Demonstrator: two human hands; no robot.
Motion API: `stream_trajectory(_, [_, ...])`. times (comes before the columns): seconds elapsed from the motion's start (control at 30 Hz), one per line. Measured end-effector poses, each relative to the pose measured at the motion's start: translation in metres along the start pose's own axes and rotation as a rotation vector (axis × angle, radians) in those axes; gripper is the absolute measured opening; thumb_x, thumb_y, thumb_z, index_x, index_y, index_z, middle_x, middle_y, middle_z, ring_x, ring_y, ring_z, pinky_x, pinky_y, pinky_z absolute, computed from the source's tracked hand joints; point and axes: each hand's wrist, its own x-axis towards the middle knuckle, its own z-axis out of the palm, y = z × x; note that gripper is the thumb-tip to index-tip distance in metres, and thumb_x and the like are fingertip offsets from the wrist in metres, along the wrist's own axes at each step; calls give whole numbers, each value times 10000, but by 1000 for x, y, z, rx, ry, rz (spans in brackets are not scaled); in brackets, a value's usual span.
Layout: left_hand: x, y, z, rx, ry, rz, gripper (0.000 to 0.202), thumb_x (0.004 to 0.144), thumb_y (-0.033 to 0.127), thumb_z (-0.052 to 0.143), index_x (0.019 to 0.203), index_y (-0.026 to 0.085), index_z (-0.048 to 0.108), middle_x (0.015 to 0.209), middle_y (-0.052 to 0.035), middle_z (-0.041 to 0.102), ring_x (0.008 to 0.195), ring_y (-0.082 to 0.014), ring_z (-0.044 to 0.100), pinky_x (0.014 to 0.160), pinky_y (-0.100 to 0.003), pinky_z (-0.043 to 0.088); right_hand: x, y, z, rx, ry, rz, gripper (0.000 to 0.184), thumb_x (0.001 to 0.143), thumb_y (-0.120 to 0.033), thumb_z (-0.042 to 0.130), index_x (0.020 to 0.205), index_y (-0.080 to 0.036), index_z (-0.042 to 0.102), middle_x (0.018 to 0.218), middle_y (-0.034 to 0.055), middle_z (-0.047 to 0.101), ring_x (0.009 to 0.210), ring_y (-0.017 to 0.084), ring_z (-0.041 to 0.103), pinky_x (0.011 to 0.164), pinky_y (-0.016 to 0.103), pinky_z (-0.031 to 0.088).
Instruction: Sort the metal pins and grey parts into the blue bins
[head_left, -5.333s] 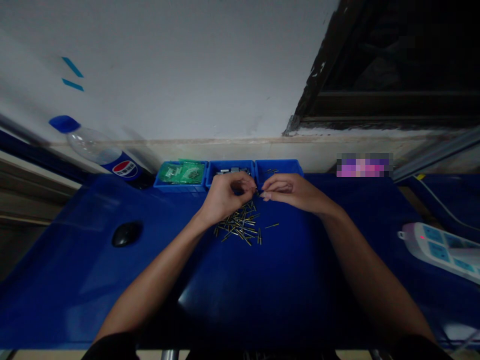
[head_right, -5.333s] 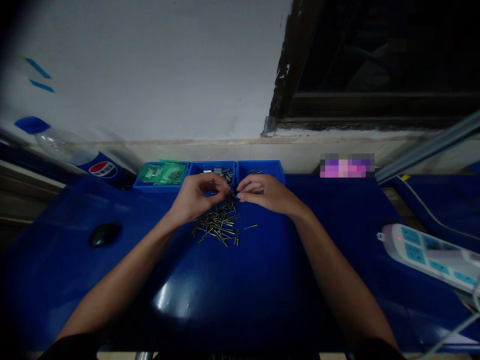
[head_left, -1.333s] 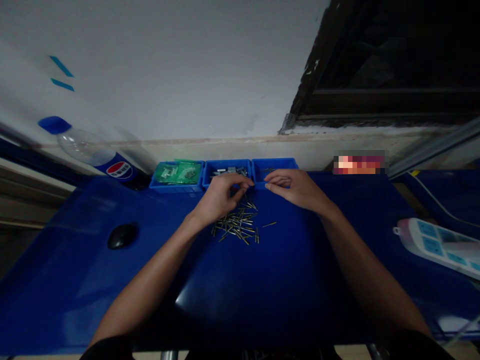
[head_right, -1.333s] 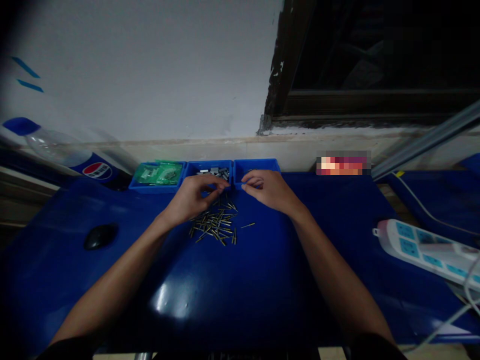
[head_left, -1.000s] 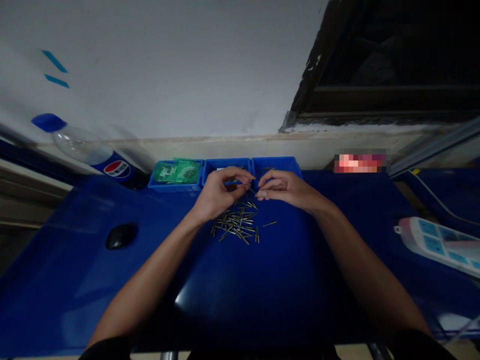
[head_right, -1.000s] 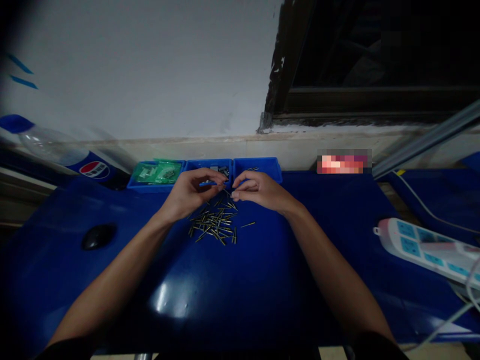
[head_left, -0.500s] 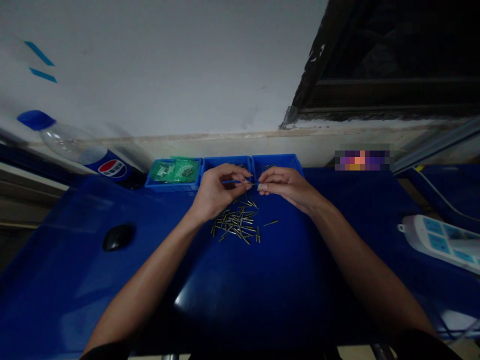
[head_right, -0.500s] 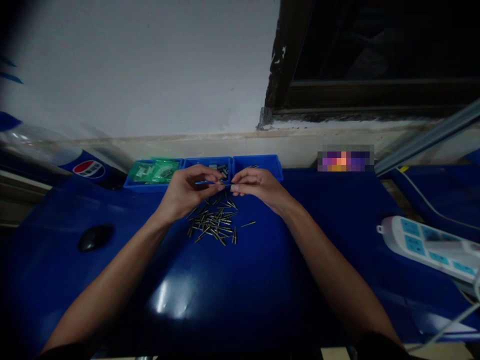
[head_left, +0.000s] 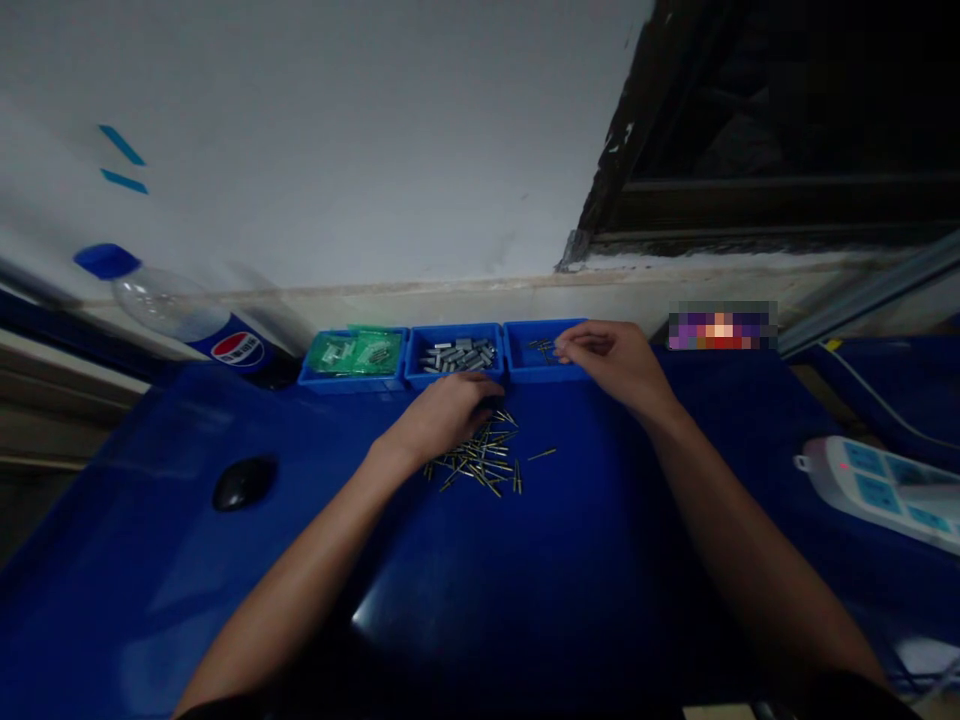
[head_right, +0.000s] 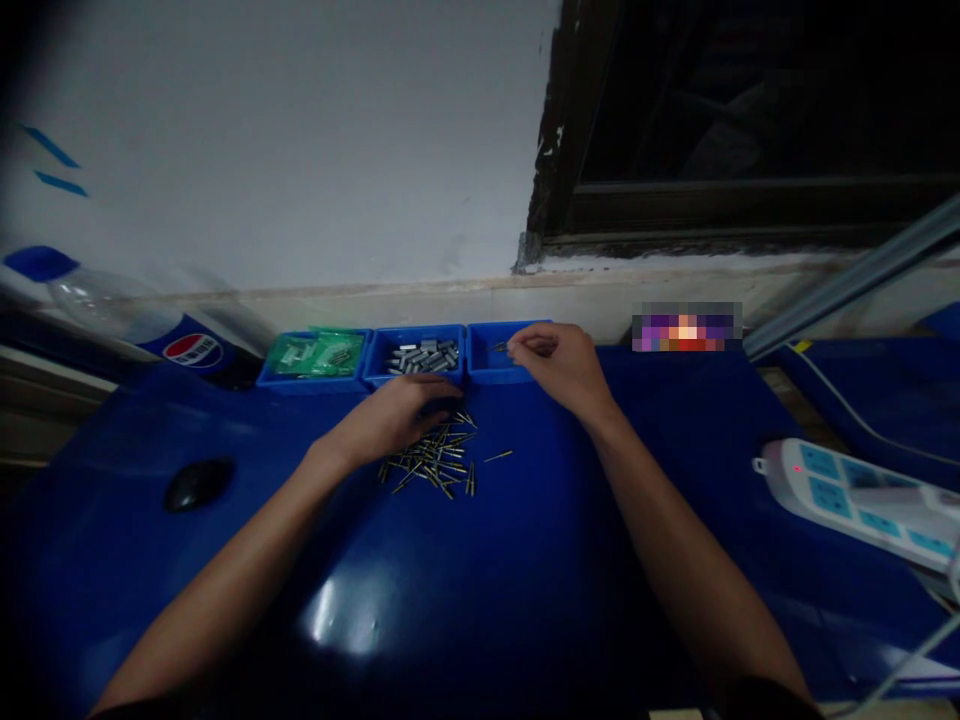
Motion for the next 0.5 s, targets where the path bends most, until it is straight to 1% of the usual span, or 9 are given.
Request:
stream_trajectory(0.1, [0,2,5,56,-61,-6,394,923,52,588,1277,165,720,1275,-129,739,1163,-253,722,1028,-399,569,2,7,-5,-165,59,-12,146,797,-286,732,882,-208,821,856,77,827,834,262,788,856,446,637])
stream_trajectory(0.17, [0,3,7,76,-75,-20,371,917,38,577,1226,164,740,1224,-126,753,1113,-245,735,994,-386,578,2,10,-4,-203,39,10,175,803,-275,738,935,-203,829,908,90,836,866,269,796,880,458,641])
stream_trajectory(0.27, [0,5,8,80,-74,-40,316,929,41,565,1147,164,758,1135,-122,766,1035,-230,743,939,-365,584,2,10,-1,-195,-17,26,193,823,-264,733,979,-199,826,953,102,836,893,271,801,909,469,643])
stream_trajectory(0.37, [1,6,8,74,-60,-57,271,941,50,563,1089,163,760,1068,-118,763,971,-219,741,889,-344,581,1,7,1,-179,-48,11,181,831,-260,731,978,-199,818,963,101,835,909,274,801,923,473,642])
stream_trajectory(0.5, [3,5,11,82,-39,-81,277,934,34,543,1068,160,750,1058,-116,750,906,-207,738,830,-321,573,0,3,1,-134,-85,15,168,833,-276,735,971,-215,810,967,83,837,907,272,802,921,478,647])
